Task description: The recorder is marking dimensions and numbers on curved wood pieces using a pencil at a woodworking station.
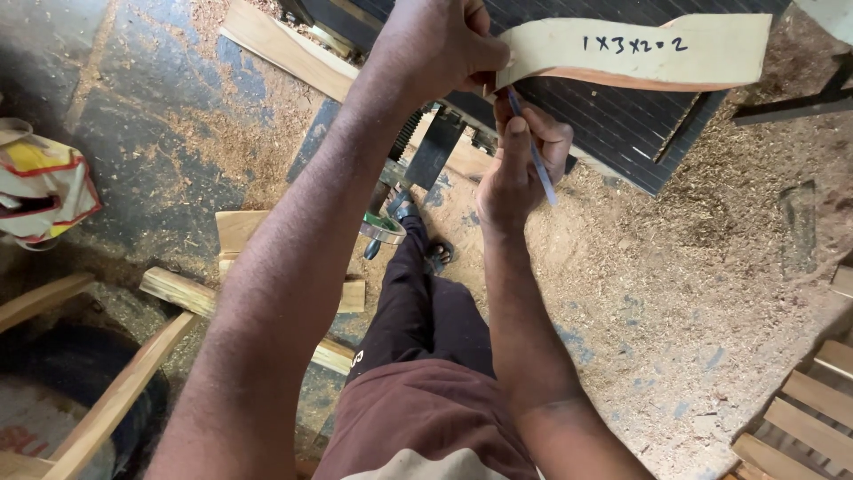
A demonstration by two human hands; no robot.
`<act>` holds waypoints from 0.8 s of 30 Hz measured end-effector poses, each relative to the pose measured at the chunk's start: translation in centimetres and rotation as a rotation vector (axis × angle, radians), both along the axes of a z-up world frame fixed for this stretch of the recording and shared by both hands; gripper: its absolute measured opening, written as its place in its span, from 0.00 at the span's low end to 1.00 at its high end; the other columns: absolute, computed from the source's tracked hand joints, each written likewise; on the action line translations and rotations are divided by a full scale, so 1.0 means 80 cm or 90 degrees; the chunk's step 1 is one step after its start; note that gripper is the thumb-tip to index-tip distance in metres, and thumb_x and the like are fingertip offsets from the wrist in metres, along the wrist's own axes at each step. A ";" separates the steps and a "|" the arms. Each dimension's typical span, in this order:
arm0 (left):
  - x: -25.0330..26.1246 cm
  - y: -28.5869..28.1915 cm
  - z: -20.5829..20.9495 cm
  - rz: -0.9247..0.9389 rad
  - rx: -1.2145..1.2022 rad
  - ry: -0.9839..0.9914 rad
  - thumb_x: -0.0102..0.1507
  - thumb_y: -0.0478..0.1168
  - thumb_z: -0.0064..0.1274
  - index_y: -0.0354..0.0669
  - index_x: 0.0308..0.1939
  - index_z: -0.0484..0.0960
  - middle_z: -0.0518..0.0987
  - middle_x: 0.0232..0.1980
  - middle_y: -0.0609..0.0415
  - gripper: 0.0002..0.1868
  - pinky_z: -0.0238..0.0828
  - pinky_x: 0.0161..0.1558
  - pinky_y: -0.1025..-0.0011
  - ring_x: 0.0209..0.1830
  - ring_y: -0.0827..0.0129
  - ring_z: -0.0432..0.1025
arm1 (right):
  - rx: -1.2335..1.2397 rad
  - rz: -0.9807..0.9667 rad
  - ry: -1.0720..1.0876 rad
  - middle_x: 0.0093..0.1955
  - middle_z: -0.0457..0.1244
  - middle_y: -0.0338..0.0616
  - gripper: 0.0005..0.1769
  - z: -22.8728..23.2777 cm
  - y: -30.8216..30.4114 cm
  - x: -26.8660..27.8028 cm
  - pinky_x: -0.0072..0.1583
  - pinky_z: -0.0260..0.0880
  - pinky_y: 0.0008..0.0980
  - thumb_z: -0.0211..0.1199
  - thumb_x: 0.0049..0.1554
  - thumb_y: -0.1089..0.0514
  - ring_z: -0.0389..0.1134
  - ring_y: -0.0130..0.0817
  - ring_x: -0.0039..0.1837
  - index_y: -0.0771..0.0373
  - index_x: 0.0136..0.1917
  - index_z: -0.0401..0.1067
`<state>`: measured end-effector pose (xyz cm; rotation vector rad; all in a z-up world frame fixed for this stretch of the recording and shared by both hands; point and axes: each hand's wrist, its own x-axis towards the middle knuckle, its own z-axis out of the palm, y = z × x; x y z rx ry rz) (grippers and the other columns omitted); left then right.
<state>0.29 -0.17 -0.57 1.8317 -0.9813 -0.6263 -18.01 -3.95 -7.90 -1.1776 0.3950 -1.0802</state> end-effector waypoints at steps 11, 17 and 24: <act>0.001 0.000 0.001 0.000 -0.006 0.018 0.62 0.38 0.67 0.40 0.23 0.79 0.81 0.22 0.53 0.15 0.81 0.27 0.77 0.25 0.75 0.84 | -0.010 0.002 -0.008 0.60 0.65 0.51 0.08 -0.009 -0.002 -0.002 0.71 0.75 0.36 0.61 0.70 0.60 0.70 0.35 0.65 0.64 0.57 0.64; 0.001 0.002 0.001 -0.001 -0.015 0.018 0.61 0.37 0.68 0.39 0.23 0.79 0.80 0.21 0.53 0.16 0.83 0.25 0.78 0.24 0.74 0.83 | -0.013 -0.004 -0.005 0.59 0.65 0.52 0.09 -0.013 -0.004 -0.004 0.70 0.74 0.35 0.61 0.70 0.60 0.70 0.34 0.64 0.66 0.58 0.64; 0.001 0.002 0.004 -0.002 -0.029 0.031 0.61 0.36 0.68 0.40 0.22 0.79 0.80 0.21 0.53 0.16 0.82 0.27 0.77 0.25 0.74 0.84 | 0.026 0.016 -0.023 0.61 0.65 0.53 0.07 -0.003 -0.001 0.000 0.73 0.75 0.37 0.59 0.70 0.61 0.71 0.37 0.66 0.65 0.57 0.64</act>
